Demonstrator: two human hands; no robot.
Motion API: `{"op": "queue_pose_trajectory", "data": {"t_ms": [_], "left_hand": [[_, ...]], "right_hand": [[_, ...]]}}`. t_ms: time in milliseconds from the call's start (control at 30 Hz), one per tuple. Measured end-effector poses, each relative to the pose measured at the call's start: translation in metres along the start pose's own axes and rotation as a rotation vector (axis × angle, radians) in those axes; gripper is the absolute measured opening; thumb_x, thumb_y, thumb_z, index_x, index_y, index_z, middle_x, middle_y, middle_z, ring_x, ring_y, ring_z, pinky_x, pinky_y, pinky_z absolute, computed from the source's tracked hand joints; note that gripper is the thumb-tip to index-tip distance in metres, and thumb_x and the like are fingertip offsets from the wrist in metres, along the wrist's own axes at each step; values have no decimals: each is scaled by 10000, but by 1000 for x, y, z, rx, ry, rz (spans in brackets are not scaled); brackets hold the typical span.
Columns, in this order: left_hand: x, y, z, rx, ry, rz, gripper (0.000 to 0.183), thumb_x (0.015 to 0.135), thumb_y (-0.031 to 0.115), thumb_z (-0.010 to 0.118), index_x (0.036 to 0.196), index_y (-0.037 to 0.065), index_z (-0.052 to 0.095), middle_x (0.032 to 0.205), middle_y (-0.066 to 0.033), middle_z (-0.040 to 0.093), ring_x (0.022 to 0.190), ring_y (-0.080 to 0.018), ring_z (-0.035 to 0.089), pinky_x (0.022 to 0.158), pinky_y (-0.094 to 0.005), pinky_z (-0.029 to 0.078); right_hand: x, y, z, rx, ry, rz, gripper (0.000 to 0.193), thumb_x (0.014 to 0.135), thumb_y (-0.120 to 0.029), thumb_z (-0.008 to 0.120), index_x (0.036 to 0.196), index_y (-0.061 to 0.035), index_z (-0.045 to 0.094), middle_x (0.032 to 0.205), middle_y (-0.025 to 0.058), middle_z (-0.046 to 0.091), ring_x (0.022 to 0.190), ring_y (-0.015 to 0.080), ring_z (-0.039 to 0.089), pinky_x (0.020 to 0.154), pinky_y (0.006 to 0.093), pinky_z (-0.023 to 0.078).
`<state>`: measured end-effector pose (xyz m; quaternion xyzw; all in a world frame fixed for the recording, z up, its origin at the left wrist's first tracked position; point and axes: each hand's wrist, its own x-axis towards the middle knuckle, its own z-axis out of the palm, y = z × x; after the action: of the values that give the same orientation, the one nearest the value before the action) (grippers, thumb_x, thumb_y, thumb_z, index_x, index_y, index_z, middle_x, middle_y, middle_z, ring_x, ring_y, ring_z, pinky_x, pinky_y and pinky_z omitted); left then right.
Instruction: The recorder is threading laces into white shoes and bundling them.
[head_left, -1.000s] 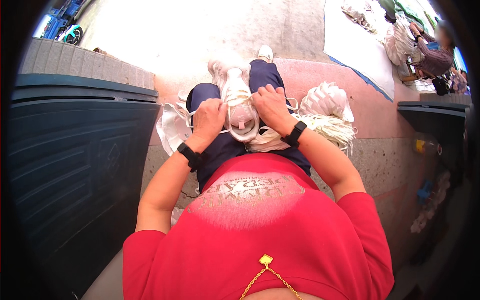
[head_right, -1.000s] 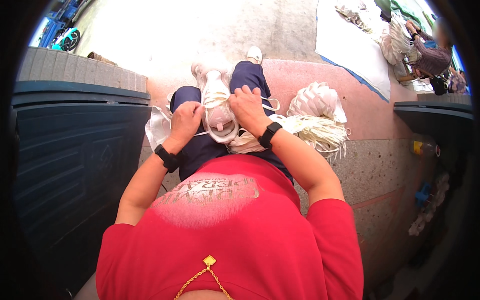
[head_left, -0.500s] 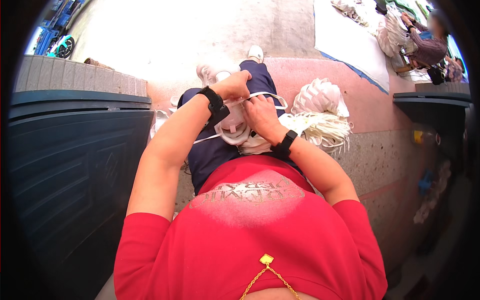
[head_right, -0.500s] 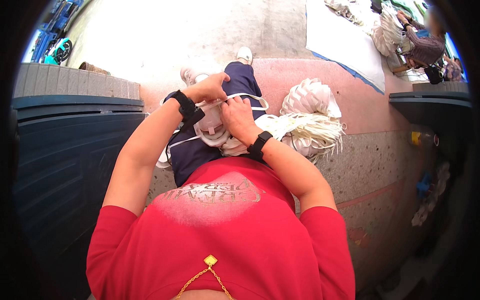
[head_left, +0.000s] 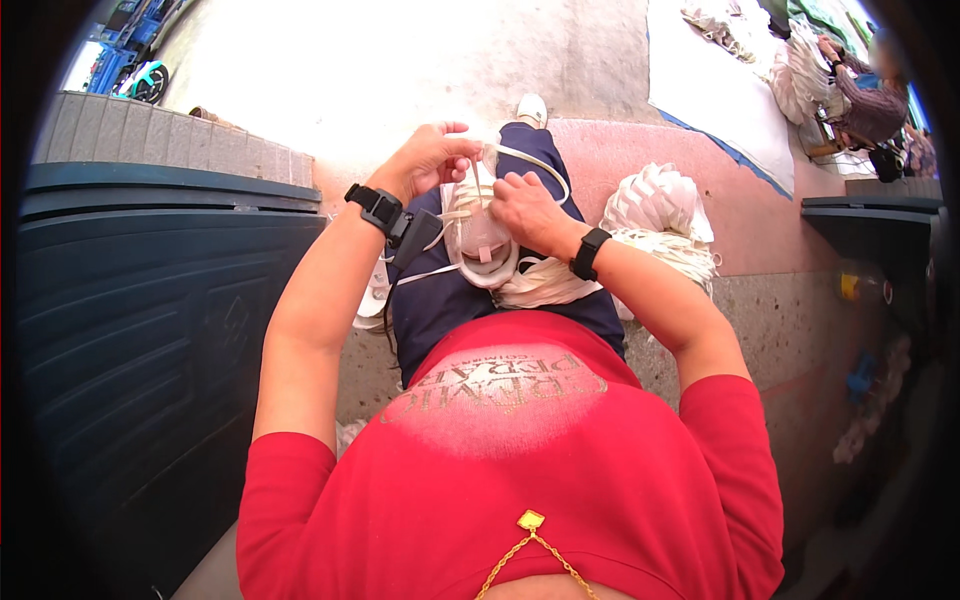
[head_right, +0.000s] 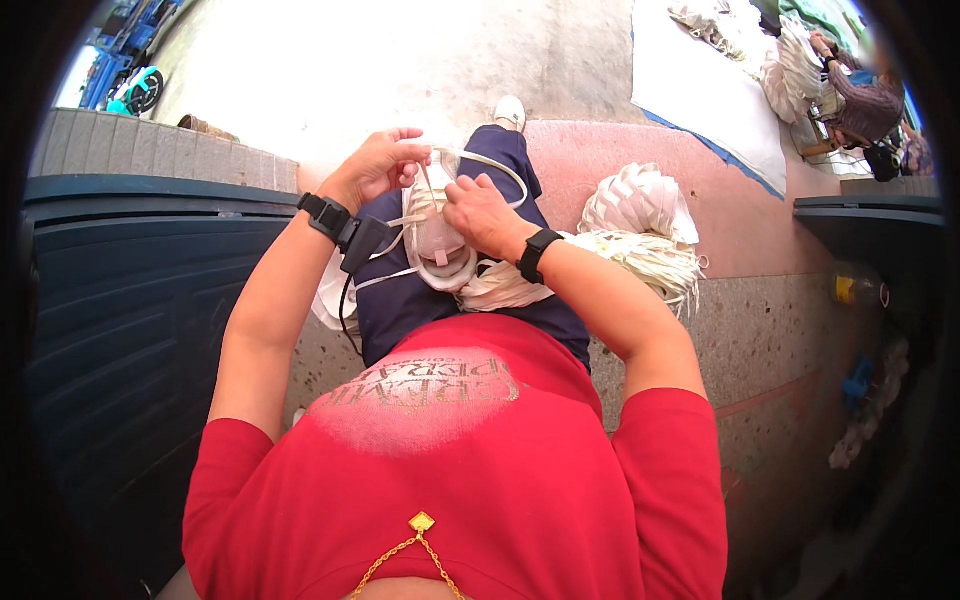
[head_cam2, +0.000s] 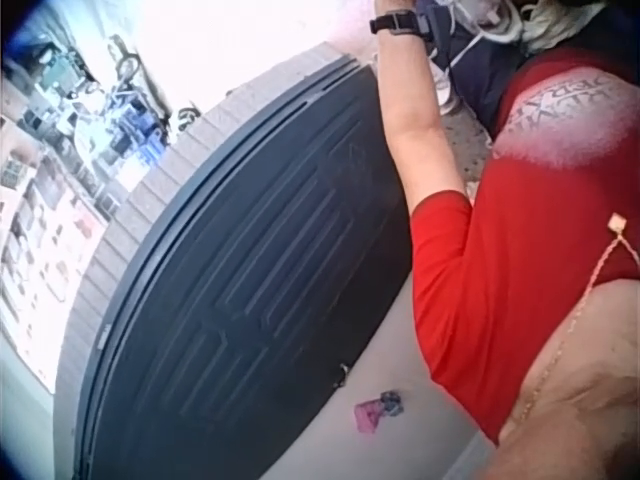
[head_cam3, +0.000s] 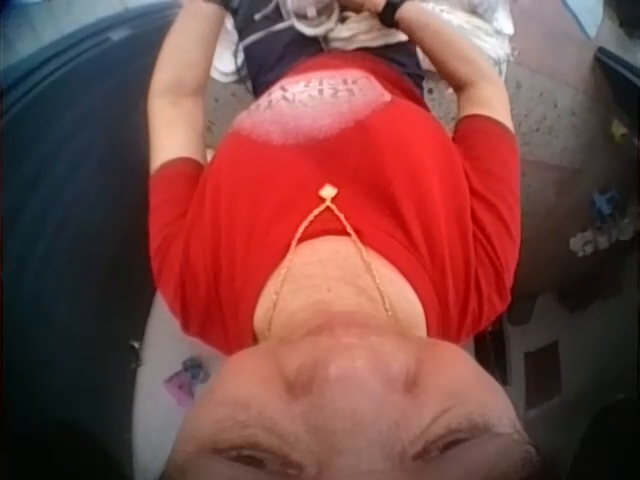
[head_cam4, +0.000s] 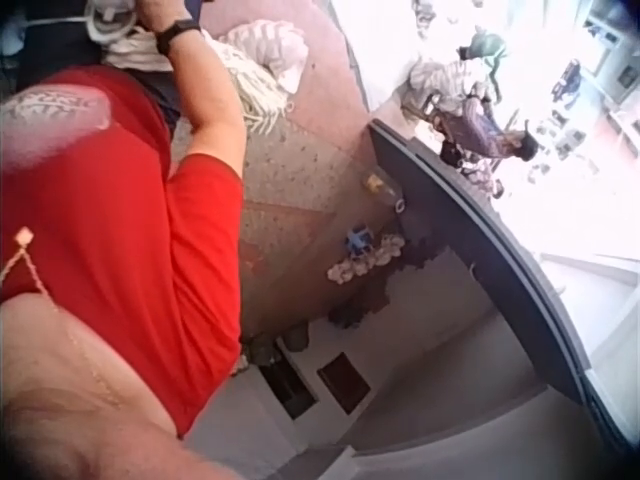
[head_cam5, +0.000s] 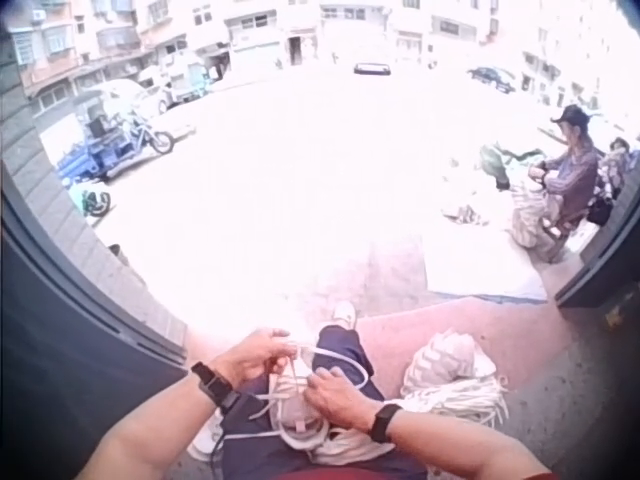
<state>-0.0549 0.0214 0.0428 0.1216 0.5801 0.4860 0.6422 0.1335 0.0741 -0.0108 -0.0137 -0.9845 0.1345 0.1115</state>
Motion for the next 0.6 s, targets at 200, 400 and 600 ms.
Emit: {"op": "queue_pose_trajectory", "data": {"t_ms": [200,400,600], "left_hand": [[35,-16,19,-75,87,-32,189,692,-47,641,849,-45,536,621,-63,510,458,-92,461,364,-200,364],[25,-22,52,373,133,-236,116,705,-18,649,667,-46,543,573,-101,539,355,-74,381,301,-192,276],[6,-15,42,490,146,-184,483,691,-19,621,1118,-88,407,588,-86,523,359,-79,393,303,-225,280]], "right_hand": [[36,-28,-99,431,669,89,135,674,39,536,754,-69,528,752,91,466,758,266,471,658,348,386],[30,-26,-206,229,1063,49,68,828,-21,541,875,25,560,846,58,515,771,129,482,702,218,382],[19,-9,-221,415,1292,-17,85,842,-14,519,881,55,549,847,80,564,771,131,505,750,230,393]]}}
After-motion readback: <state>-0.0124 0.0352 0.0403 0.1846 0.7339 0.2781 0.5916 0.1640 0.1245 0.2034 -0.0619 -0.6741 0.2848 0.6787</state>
